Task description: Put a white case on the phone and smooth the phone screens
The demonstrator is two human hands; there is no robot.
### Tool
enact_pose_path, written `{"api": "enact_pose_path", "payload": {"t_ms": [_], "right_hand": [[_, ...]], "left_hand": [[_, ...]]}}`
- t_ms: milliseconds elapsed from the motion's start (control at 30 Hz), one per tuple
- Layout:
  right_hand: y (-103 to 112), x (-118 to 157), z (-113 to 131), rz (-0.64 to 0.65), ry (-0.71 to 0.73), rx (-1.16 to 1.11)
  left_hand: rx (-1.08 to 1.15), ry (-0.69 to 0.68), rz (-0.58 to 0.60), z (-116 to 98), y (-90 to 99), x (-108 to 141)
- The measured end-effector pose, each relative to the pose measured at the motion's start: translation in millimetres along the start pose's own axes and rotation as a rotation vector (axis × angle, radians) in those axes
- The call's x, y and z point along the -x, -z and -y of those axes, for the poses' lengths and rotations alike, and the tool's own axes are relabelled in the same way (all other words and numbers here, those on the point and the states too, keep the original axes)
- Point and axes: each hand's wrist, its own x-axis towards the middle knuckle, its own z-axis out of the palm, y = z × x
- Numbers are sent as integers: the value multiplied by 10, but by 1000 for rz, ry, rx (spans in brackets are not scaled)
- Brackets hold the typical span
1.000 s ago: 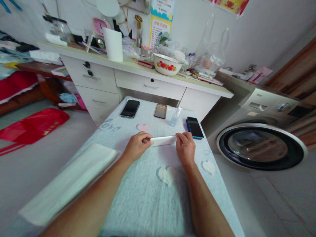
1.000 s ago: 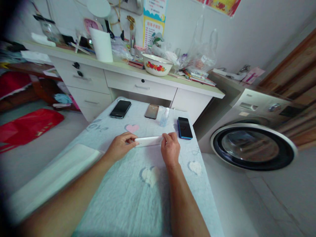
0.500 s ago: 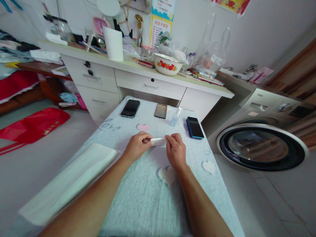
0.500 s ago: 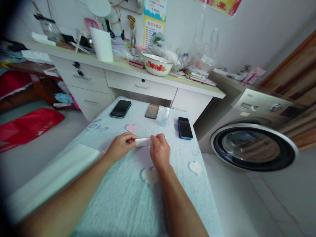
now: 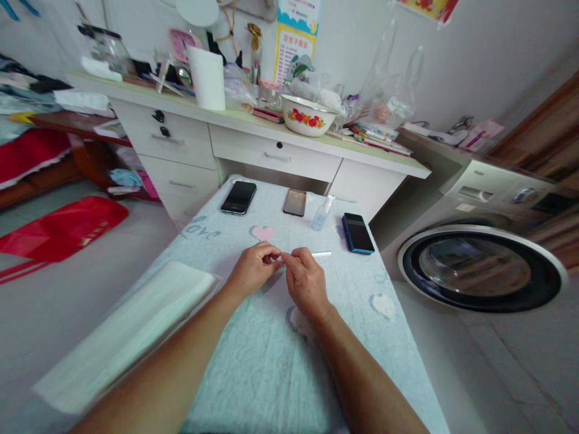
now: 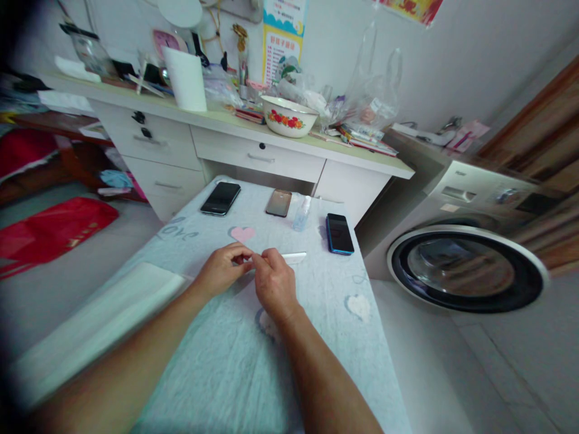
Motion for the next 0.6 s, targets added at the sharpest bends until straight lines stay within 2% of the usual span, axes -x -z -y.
{"api": "enact_pose_path", "payload": {"t_ms": [133,433,600], "right_hand": [[18,2,-18,3,2,1],[112,14,-215,-98,-79,37],[132,9,-238,-136,-113,56]], "left_hand": [[-1,4,5,10,-1,2],[-60,23,5,-7,22,-4],[-53,22,-7,-6,19,-1]]}}
